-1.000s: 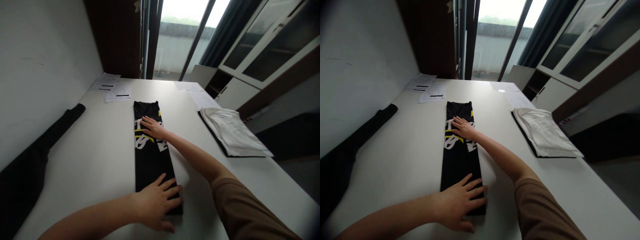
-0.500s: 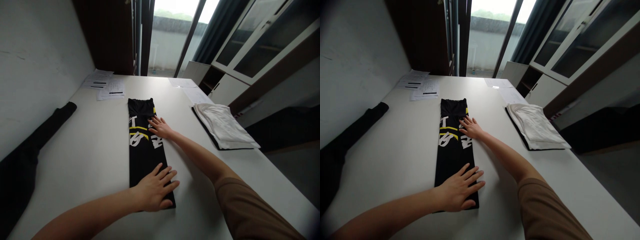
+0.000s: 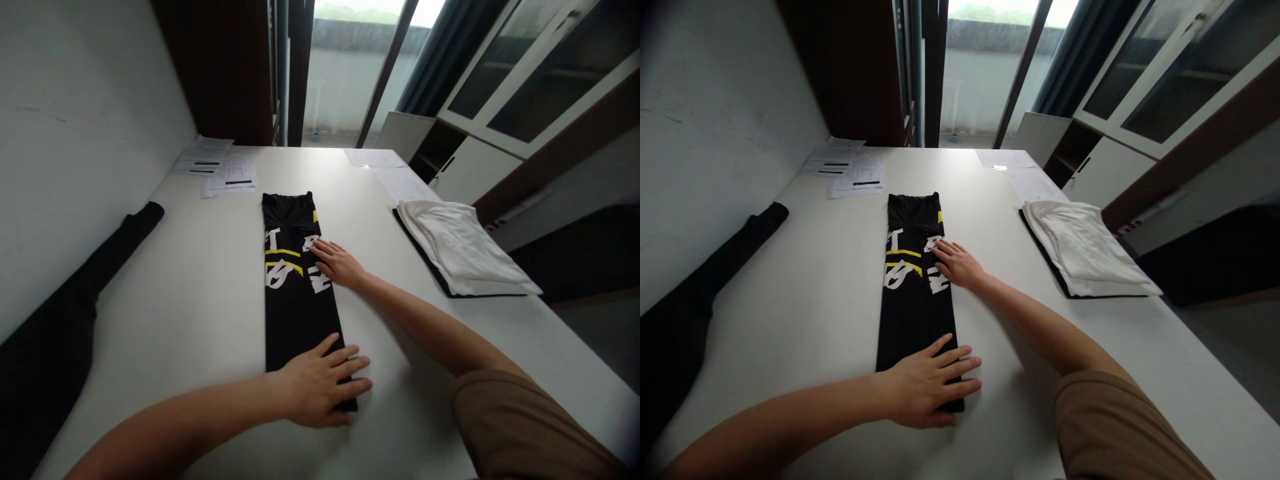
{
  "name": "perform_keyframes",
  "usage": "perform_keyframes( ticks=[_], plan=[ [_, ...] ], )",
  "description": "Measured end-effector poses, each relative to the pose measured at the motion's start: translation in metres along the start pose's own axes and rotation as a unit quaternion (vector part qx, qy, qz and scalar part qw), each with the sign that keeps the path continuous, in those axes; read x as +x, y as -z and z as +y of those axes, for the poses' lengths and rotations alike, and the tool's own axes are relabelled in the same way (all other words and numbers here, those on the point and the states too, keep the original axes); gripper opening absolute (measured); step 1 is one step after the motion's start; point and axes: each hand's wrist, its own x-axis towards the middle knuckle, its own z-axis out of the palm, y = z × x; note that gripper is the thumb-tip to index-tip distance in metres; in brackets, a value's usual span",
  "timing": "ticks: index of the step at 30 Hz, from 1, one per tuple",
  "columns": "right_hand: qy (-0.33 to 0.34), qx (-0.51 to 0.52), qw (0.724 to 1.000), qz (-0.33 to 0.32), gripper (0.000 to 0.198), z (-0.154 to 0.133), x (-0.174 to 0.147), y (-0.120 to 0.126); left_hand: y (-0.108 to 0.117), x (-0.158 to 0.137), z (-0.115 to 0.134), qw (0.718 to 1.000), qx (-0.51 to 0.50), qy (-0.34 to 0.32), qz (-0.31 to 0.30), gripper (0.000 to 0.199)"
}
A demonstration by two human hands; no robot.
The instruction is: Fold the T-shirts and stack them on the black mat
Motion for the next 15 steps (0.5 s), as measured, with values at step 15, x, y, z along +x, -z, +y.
perform_keyframes(
  ticks=[15],
  plan=[
    [0.143,0.093,0.982,-0.077,0.072,-0.082,-0.135,0.042,0.046,-0.08,-0.065,0.97,0.011,0.217,0.112,0.061]
  ],
)
